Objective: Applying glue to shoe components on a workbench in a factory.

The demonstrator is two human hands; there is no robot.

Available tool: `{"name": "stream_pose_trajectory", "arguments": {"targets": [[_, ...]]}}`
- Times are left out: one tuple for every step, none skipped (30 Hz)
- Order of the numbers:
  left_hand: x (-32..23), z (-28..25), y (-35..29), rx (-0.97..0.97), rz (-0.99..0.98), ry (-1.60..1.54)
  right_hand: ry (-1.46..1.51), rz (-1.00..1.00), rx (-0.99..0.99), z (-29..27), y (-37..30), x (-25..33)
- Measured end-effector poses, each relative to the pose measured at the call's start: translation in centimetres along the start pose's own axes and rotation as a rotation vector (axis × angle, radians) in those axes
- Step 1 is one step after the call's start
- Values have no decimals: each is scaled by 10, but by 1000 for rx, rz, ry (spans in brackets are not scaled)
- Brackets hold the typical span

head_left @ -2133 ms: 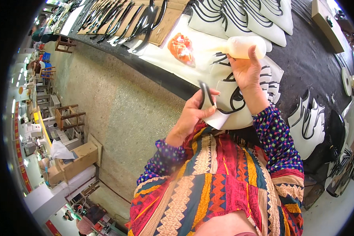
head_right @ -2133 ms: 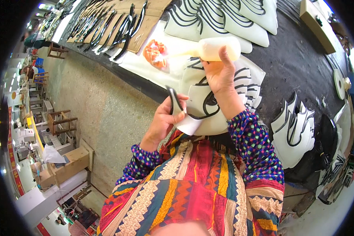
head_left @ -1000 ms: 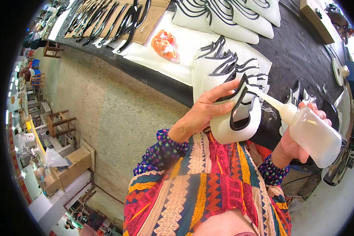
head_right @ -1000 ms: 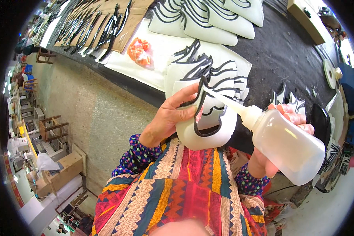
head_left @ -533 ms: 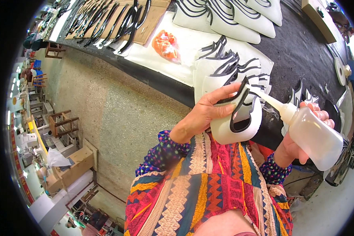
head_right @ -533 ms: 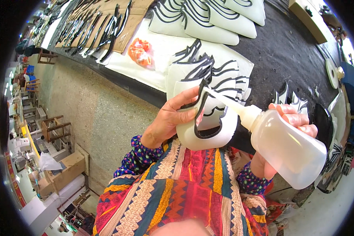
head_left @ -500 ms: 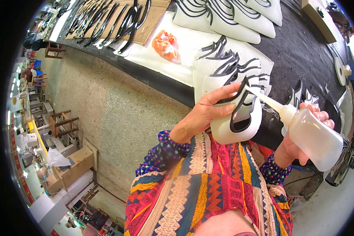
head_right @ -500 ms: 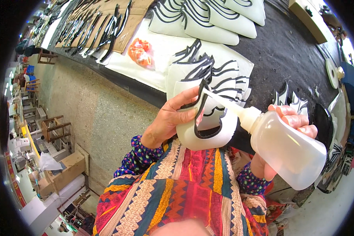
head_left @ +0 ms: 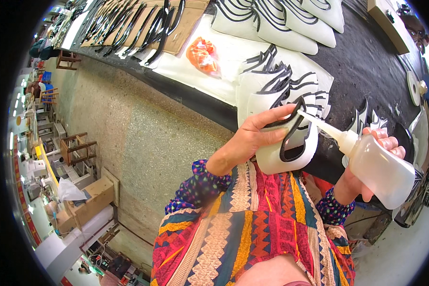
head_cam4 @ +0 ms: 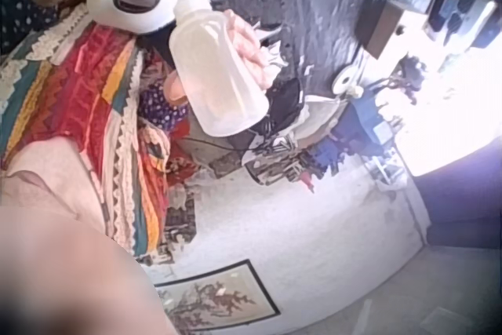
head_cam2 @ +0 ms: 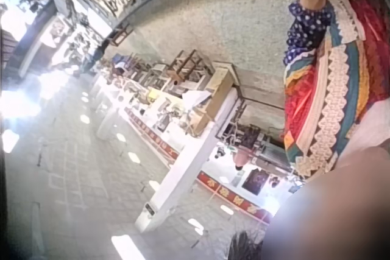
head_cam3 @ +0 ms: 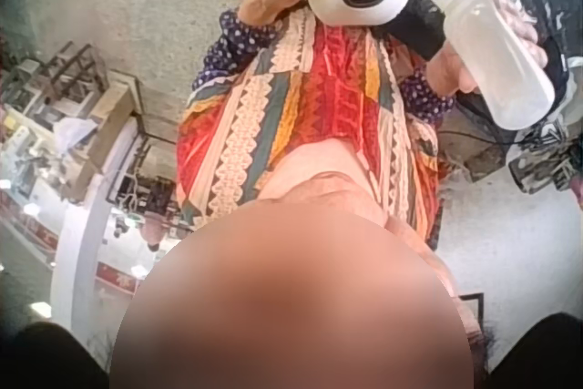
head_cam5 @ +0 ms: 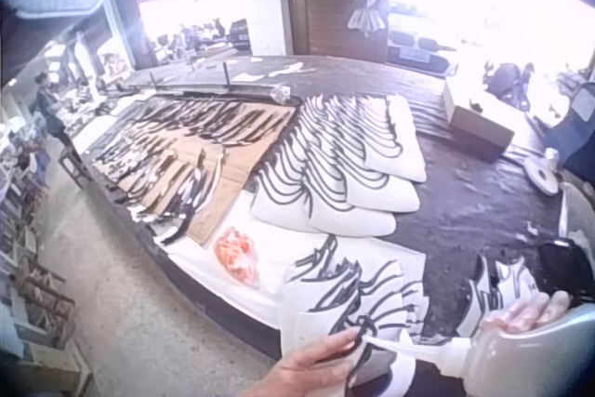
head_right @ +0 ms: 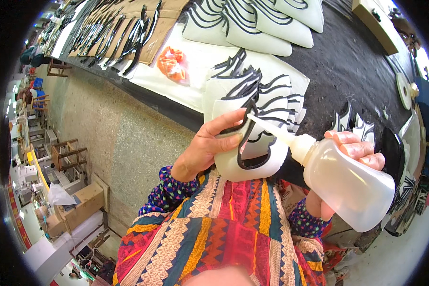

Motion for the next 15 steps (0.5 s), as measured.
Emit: {"name": "stream_pose_trajectory", "arguments": {"targets": [[0,-5,1,-40,9,27,32,-4,-4,1,3,-3],[1,-10,2,-86,24,49,33,-4,-3,2,5,-7],[3,-14,3,-109,61,13,47,9,-1,4,8,-11],[4,-16,4,-111,60,13,56,11,4,6,11,-15],[8,-19,4,-164,48,-89,62,15,-10,8,13,-19],[11,-22,3,-208,41,-187,71,29,-14,10,16,-23],[13,-24,4,-218,35,-191,85,39,-13,12,18,-27],[16,-26,4,-217,32,-240,78,34,-5,15,20,-31],[19,-29,5,-216,29,-290,108,46,3,19,21,-36],[21,-32,5,-215,26,-339,127,57,-7,20,22,-41],[25,-34,6,-152,-13,-344,147,74,30,25,24,-46],[26,-38,7,-152,-13,-344,158,78,60,28,25,-51],[28,-40,10,-94,-4,-384,168,92,62,30,26,-56],[30,-42,14,-31,17,-424,182,105,76,33,27,-60],[32,-46,16,19,35,-394,216,102,87,36,28,-64]]}}
Point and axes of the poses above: each hand's wrist, its own y-axis towards the middle knuckle, its own z-axis out of the palm, x = y × z, the point moved 5 cm from there along y, towards the middle knuckle, and after that the axes turned 14 degrees about x, right-handed, at the moved point
